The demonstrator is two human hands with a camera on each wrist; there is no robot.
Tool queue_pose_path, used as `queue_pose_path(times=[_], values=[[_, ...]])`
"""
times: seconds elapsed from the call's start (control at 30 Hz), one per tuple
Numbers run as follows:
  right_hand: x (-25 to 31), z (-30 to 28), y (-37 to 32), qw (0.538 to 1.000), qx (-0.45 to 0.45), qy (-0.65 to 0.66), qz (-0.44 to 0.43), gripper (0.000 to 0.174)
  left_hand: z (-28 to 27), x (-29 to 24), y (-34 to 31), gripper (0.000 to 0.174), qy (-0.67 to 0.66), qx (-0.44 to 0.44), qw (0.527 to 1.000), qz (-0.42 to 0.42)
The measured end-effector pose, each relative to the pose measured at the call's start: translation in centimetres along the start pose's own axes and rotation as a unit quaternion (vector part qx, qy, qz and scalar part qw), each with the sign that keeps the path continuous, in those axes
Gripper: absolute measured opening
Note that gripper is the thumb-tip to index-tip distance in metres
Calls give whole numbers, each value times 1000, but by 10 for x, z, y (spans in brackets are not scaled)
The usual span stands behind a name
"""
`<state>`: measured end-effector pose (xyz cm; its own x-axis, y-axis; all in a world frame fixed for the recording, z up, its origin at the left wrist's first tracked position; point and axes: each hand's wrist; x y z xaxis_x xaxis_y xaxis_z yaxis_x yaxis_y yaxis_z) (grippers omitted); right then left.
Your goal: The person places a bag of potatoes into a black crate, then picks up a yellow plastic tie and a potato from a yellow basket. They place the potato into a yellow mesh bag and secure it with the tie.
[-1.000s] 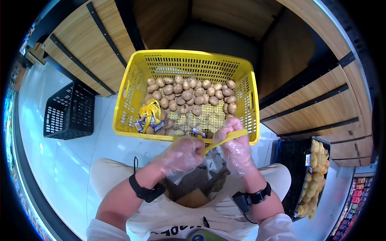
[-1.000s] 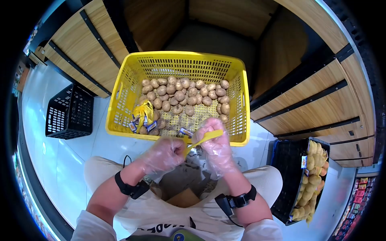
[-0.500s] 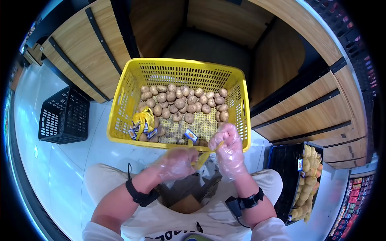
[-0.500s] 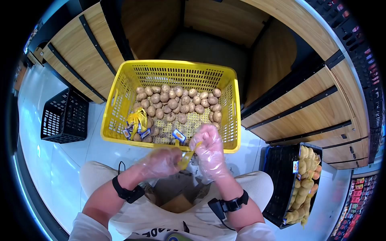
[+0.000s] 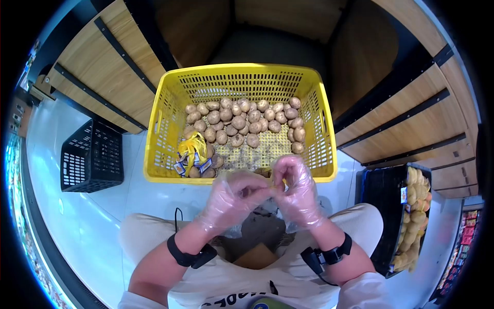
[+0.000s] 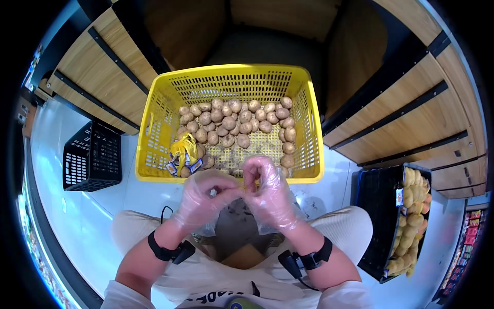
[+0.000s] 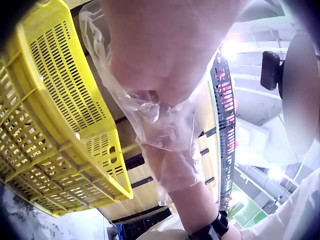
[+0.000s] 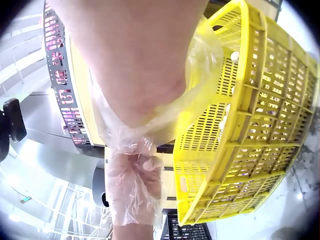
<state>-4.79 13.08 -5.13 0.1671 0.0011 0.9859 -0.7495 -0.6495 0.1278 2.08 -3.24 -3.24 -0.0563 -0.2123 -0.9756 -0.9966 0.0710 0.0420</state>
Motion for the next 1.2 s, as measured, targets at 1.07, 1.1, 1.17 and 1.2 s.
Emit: queue_pose_path(times=[1.07,1.1,1.17,1.2], values=[[11,2,-3,991,-30,49,119,10,12,10,4,12,-94,-77,992,26],[13,1,-4,979,-7,158,129,4,11,9,3,12,-94,-83,992,26],[11,1,0,982,-2,153,110,6,9,7,3,10,-129,-82,988,0],[10,0,1,985,-4,149,92,7,7,7,3,10,-131,-85,988,1]])
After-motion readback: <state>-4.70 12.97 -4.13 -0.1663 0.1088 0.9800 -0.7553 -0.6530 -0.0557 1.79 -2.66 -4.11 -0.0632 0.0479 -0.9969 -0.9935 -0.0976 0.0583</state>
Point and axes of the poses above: each hand's wrist, its own y-axis towards the middle knuckle, its own z-axis out of the palm, x = y × z, and after that the axes turned 10 degrees about x, right-handed
